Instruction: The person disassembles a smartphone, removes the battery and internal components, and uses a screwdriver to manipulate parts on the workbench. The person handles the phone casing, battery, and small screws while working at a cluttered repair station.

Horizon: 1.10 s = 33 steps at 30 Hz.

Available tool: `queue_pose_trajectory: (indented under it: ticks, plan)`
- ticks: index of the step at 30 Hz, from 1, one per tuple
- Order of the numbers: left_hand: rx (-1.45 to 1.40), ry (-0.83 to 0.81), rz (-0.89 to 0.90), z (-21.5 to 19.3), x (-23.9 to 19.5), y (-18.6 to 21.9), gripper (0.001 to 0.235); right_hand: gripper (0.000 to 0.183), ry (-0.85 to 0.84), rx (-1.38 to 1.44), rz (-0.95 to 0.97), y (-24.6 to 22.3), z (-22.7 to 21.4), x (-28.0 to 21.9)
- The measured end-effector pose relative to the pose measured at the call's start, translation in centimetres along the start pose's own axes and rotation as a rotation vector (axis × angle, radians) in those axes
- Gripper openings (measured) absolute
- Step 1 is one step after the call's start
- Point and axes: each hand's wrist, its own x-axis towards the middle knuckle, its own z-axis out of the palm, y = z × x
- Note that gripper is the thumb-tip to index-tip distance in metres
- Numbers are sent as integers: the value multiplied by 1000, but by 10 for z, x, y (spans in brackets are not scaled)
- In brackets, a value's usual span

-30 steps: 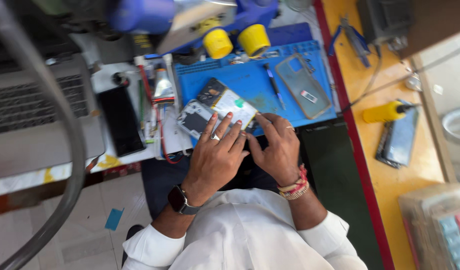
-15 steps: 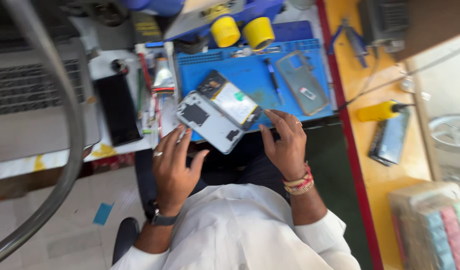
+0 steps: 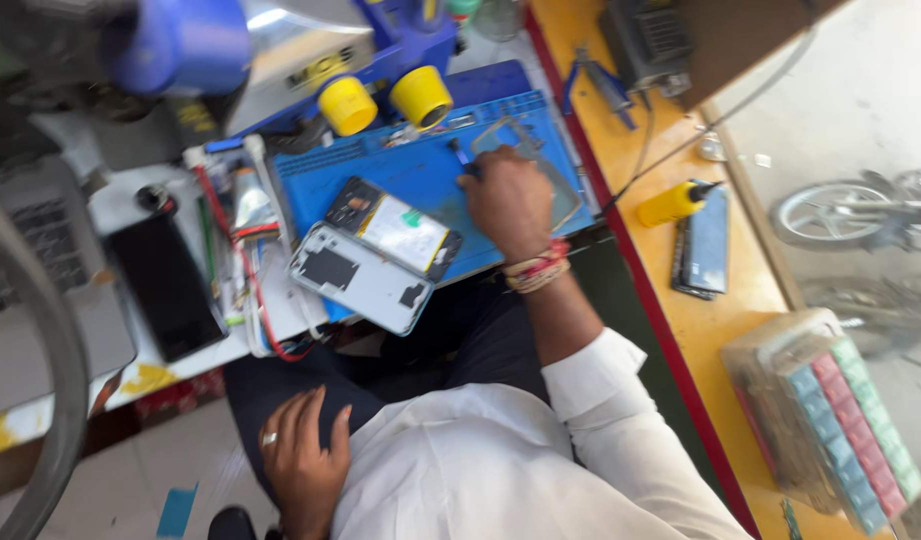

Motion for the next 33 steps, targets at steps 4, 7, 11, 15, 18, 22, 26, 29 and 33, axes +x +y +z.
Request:
queue_pose_trajectory:
  ticks: [4,7,11,15,18,22,26,29,33]
  plan:
    - [100,-128,-116,31,-38,-24,55,16,27,-12,73,-7,6,-3]
    - [234,-284,-160,52,-48,-43,68,14,65,126,159,-4,0,-4]
    - [264,-365,-174,58,-51,-54,71,16,218,373,157,11,-12,-6]
    - [185,-276,-158,55,-46,-51,62,16,275,647,219,36,-29,-19]
    - [187,-258,-172,52,-42,-47,57,22,289,856,109,41,-33,-40]
    - [187,-259,-173,50,-39,-44,55,35,337,589,-22,36,-35,-65]
    - [177,-241,-168,50,-39,-44,54,37,362,544,-28,34,-28,-70]
    - [187,-261,-173,51,-40,-45,54,37,357,632,7,38,-18,-65]
    - [196,-270,-183,53,-43,-47,54,41,315,807,55,40,-7,-61]
